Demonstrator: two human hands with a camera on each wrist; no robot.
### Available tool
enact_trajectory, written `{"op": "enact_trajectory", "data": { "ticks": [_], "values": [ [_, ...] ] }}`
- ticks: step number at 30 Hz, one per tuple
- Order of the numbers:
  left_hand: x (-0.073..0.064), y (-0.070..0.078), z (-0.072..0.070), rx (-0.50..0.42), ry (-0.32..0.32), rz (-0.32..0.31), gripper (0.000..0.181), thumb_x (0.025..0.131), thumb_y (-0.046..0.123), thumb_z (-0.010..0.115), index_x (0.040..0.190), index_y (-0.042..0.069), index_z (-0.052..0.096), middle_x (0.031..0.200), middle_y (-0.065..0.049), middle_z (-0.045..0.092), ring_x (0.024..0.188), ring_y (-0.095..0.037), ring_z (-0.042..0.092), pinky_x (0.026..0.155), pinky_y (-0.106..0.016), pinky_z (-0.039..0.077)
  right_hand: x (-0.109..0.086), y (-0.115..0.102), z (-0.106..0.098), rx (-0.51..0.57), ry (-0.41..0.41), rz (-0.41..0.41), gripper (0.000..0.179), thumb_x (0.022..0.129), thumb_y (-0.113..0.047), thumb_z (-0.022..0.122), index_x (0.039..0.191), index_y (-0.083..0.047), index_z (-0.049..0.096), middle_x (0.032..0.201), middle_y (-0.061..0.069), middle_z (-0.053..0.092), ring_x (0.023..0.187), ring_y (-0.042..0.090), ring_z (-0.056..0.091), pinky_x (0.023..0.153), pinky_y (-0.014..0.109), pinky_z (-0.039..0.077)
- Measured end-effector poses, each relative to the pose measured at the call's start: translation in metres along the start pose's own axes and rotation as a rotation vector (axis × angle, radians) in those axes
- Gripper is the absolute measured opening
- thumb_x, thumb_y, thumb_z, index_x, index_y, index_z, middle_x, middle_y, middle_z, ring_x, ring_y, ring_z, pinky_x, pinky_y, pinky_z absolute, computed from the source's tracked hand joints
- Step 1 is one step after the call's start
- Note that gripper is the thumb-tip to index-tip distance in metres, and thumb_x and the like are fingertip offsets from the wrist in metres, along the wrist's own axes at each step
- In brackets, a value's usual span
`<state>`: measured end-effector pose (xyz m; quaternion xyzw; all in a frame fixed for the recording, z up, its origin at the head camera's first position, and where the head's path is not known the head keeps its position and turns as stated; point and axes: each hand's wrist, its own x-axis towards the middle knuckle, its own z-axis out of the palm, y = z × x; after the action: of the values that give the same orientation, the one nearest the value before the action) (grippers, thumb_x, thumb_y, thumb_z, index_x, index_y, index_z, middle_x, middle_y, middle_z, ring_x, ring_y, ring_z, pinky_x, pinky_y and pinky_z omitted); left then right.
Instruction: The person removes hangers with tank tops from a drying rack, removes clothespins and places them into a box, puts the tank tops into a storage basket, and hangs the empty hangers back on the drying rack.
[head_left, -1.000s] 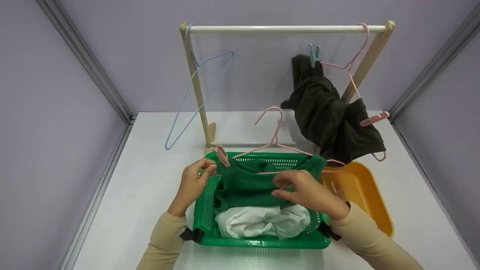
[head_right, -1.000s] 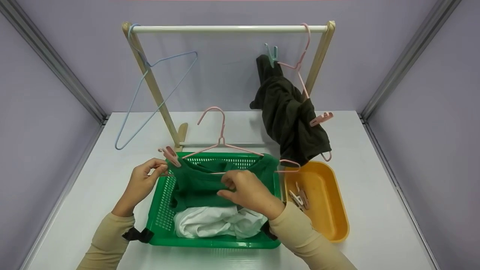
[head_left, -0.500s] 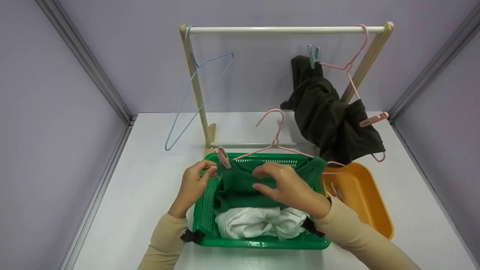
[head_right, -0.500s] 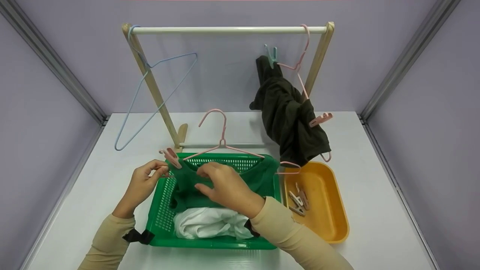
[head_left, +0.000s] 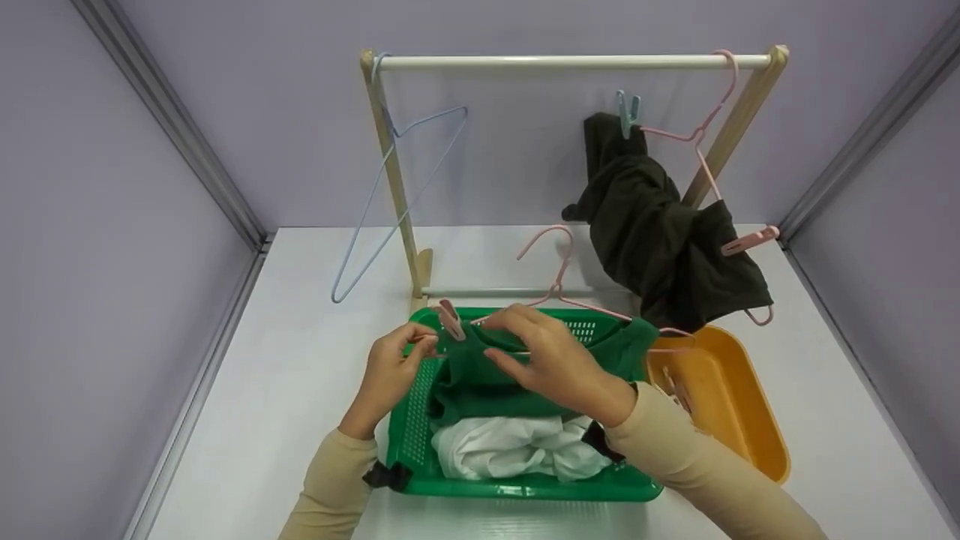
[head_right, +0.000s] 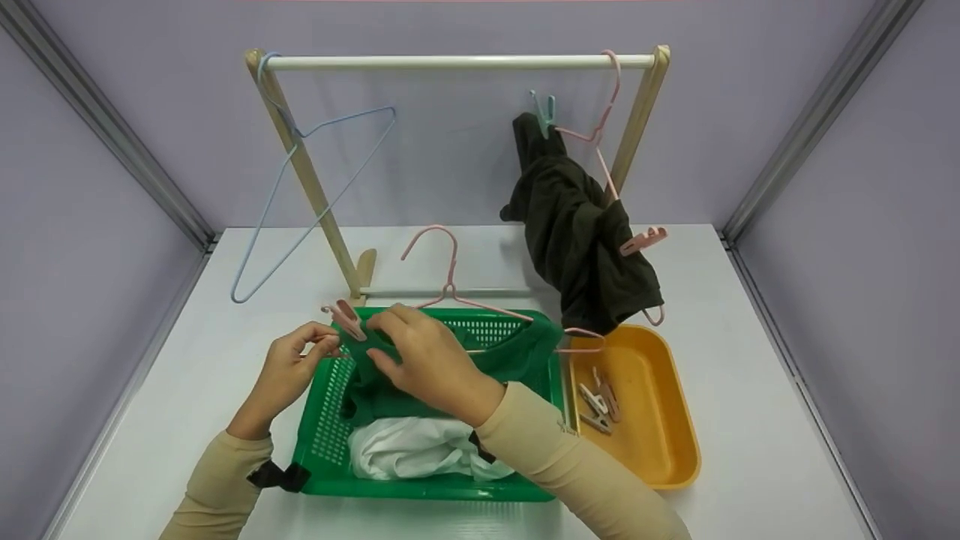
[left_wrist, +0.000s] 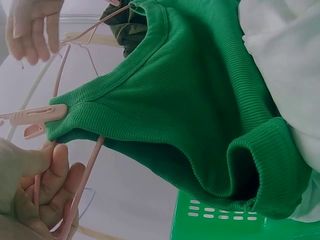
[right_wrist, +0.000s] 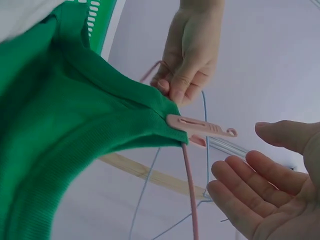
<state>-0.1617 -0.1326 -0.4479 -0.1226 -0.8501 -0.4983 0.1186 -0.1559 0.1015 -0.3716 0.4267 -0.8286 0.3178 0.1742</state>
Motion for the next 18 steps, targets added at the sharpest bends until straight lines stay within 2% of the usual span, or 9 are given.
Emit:
{"op": "enact_trajectory", "data": {
  "ticks": [4,11,18],
  "values": [
    [-0.001,0.001,0.000,0.003,-0.006,-0.009,0.009,0.093,0.013,0.062,0.093,0.006,0.067,0.086,-0.008,0.070,0.081,-0.018,0.067,0.073,-0.024,0.055,0.009,0.000,0.002,-0.063,0.037,-0.033,0.026,0.087,-0.012,0.072,0.109,-0.004,0.062,0.105,0.009,0.066,0.094,0.020,0.068,0.080,0.032,0.057],
    [-0.002,0.003,0.000,-0.031,-0.011,-0.021,0.010,0.093,0.015,0.061,0.094,0.007,0.068,0.089,-0.009,0.070,0.082,-0.020,0.068,0.073,-0.034,0.058,0.020,0.001,0.010,-0.104,-0.003,0.018,0.032,0.087,-0.015,0.072,0.114,-0.002,0.061,0.110,0.012,0.067,0.096,0.022,0.069,0.081,0.031,0.057],
    [-0.003,0.002,0.000,-0.049,-0.024,-0.029,0.013,0.094,0.017,0.060,0.095,0.006,0.067,0.091,-0.011,0.071,0.083,-0.021,0.069,0.073,-0.026,0.057,0.027,0.001,0.019,-0.134,-0.030,0.018,0.038,0.088,-0.020,0.071,0.120,-0.002,0.060,0.113,0.013,0.067,0.099,0.023,0.069,0.081,0.032,0.058]
  ]
}}
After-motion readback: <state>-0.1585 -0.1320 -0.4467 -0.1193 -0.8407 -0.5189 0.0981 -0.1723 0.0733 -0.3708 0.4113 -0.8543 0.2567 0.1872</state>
